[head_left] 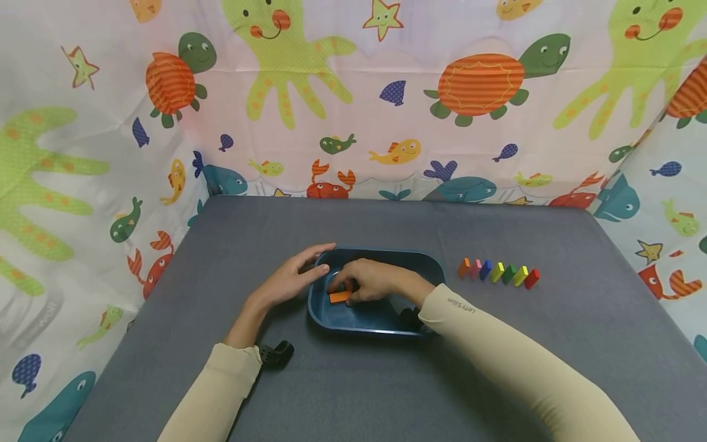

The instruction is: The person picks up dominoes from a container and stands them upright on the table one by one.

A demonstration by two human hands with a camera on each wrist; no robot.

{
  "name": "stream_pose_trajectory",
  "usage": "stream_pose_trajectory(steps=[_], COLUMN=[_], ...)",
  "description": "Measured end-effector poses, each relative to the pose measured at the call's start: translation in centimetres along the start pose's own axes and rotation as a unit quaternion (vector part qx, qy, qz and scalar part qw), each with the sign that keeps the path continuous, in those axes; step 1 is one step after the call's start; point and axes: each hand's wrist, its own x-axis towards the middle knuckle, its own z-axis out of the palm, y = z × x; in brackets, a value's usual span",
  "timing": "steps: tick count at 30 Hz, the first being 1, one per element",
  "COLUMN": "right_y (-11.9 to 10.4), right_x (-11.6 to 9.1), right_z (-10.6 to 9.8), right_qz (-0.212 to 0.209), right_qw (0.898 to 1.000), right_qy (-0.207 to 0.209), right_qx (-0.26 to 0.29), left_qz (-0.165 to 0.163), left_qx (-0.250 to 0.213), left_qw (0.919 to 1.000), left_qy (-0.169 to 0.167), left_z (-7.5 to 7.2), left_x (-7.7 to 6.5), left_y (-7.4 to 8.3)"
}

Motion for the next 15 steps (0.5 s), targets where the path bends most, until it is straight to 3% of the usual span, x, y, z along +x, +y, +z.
stream_pose_trajectory(steps=[15], right_y=[-0.1], right_x=[-3.2], right_z=[-2.9], right_qz=[0.014], right_qw=[0.999], right_qy=[0.0], right_qx=[0.041], left_qz=[-0.01], left_qx=[-0.001], left_qw=[0.9999], left_qy=[0.008], left_z=[0.2], left_x=[0.0], left_y=[0.0])
